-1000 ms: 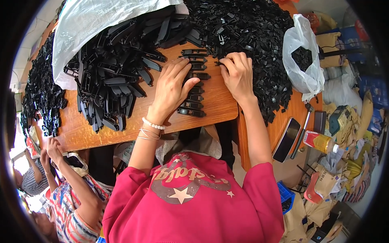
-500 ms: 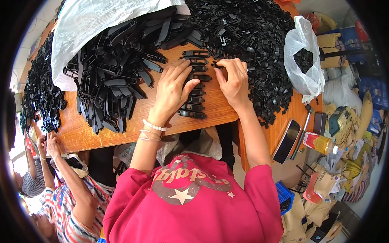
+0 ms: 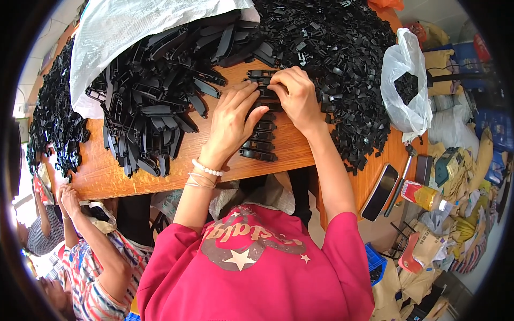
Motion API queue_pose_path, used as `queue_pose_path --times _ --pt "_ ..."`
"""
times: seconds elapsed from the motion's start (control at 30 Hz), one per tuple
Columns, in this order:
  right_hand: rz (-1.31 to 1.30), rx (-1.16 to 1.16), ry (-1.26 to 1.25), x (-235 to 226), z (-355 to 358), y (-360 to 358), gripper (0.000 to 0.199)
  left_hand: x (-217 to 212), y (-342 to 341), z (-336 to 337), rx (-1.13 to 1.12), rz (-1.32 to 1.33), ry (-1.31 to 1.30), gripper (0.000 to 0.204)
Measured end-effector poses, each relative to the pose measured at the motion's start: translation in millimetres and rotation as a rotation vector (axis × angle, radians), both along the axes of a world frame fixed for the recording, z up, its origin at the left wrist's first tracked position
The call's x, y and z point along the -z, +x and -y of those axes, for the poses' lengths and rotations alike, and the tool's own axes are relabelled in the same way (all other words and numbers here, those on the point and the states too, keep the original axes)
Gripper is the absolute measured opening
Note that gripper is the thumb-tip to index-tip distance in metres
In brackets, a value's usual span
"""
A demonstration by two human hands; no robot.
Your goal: Inspecting and assembling small black plastic clips or components at a workbench.
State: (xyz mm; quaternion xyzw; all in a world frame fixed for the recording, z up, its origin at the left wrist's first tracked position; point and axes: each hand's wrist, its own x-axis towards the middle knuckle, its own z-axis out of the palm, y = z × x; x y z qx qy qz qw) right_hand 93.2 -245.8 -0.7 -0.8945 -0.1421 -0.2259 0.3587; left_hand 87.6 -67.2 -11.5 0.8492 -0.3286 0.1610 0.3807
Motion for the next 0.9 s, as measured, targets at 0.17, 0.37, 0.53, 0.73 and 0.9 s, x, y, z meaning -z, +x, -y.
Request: queue_pose_path --times 0.17,0.37,0.53,0.73,0.9 --pt "0.066 -0.041 -0.167 -3.6 2.9 -0.7 0.013 -0.7 -0.3 -0.2 -0.008 -0.013 0.001 0.035" --pt "0.132 -0.056 -0.215 -4.2 2.3 -4.2 0.015 -0.3 -0.3 -0.6 -0.010 0.007 -0.001 0.035" --pt "0.111 -0.036 -0.253 -1.6 5.0 -3.7 0.017 0.3 0.9 0.5 -0.010 -0.001 -0.002 0.034" --pt "0.013 0.008 -0.249 -2.6 1.4 -9.3 0.017 -2.0 -0.4 1.7 -0.011 -0.001 -0.006 0.033" --pt "0.053 0.225 0.088 -5.4 27.9 -18.2 0.012 -2.5 -0.5 -0.6 -0.028 -0.022 0.002 0.030"
